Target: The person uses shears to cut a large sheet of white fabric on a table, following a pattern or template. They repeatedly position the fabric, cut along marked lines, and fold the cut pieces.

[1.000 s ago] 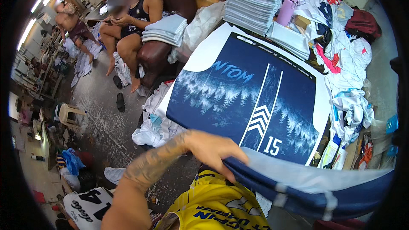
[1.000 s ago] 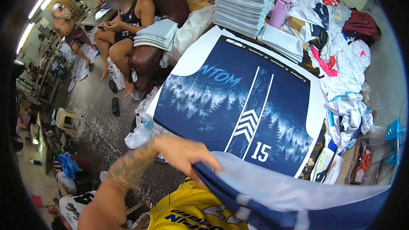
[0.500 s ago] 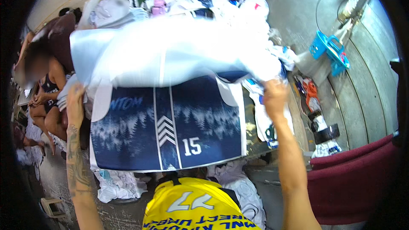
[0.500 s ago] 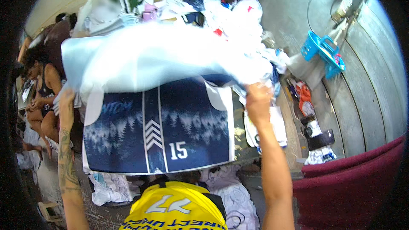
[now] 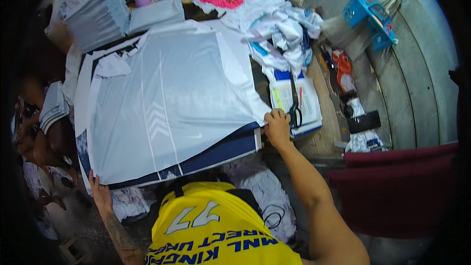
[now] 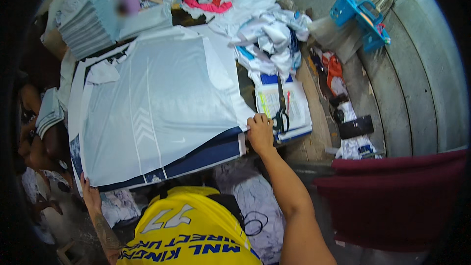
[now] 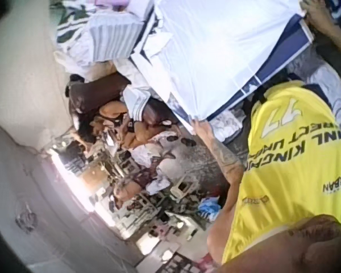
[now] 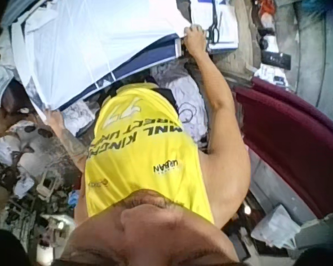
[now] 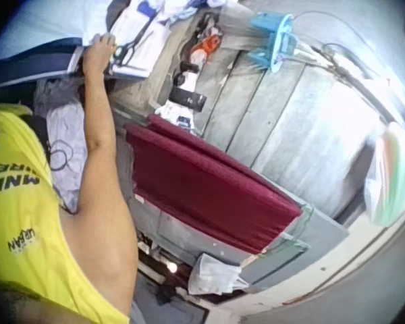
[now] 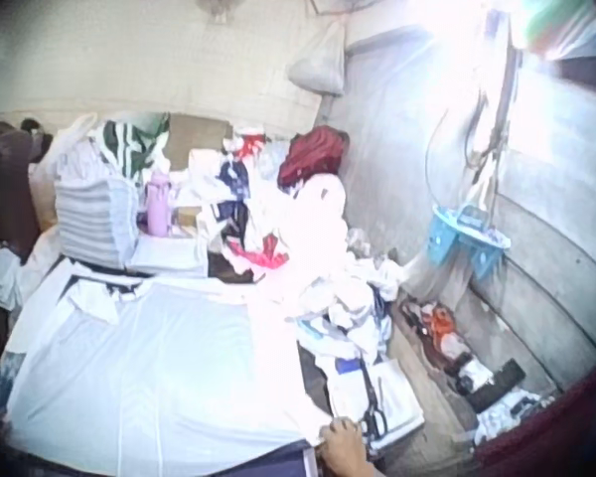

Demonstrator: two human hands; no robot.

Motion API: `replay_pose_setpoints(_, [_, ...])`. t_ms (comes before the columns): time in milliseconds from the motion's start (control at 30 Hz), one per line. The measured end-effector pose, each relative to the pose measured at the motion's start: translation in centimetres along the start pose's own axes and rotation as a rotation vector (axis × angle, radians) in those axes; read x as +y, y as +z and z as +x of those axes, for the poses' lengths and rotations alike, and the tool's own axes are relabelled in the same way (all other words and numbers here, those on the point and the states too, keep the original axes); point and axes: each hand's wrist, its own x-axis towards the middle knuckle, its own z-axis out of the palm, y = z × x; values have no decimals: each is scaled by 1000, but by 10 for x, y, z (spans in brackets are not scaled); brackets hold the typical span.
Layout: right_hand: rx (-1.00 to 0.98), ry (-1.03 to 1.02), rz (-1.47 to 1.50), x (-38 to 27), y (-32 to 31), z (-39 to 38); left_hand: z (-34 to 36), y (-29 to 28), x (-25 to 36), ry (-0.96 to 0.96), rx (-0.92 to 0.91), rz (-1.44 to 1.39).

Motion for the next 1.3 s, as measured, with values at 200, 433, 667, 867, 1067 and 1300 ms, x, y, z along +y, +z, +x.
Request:
replay_pose_setpoints(200, [122,387,309,-28,9,-68,-29,-22,-6,-61,229,520])
replay_pose_setpoints(433, [172,957,300,-99,71,-79,-42,16,-65,345,166,1533])
replay_pose_setpoints(667, [484,557,1191,-108,-126,28,-41,39,-8,274,-80,1638])
replay_pose_setpoints(867, [829,-347,514,-133,-460,135,73,65,96,836,72,913])
replay_pose_setpoints(1067, [949,-624,-88,-126,-720,304,136,126,207,566,-74,1077])
replay_pose_setpoints(1300, [872,-341,-138,-25,-830,381,151,129,280,737,-386,561])
